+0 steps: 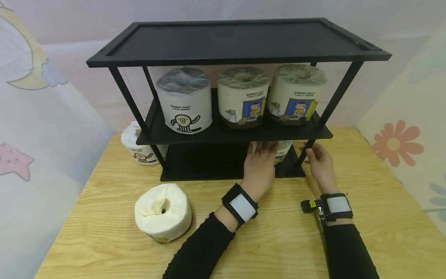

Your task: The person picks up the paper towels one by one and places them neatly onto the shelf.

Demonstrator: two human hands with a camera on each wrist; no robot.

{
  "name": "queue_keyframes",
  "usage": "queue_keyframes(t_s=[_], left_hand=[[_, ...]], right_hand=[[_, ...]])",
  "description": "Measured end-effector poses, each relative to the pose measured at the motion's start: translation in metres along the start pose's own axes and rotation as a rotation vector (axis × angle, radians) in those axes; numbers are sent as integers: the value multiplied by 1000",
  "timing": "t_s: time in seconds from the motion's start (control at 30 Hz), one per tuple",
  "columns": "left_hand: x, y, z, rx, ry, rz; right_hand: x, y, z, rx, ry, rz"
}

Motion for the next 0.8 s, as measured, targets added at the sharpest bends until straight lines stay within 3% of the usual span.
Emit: queue_keyframes(t_s=[0.23, 0.43, 0.6, 0.8], left_hand=[[10, 7, 1, -144, 62, -50], [27, 21, -17, -206, 82, 9], [37, 36, -43, -106, 139, 76], [49, 58, -72, 62, 118, 183]], right_hand=[[0, 0, 0, -2, -5, 10], [2, 0, 2, -20, -3, 27], [1, 0, 1, -13, 3, 28], [3, 0, 0, -9, -9, 19]])
Point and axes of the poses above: each hand's wrist, its own y-axis away from the middle knuckle, its own z-axis out of the palm, x = y × z, the point moved 8 cm from there along -y, towards the middle knuckle, and after that the axes turned 14 degrees about z, right-handed, at the moved point
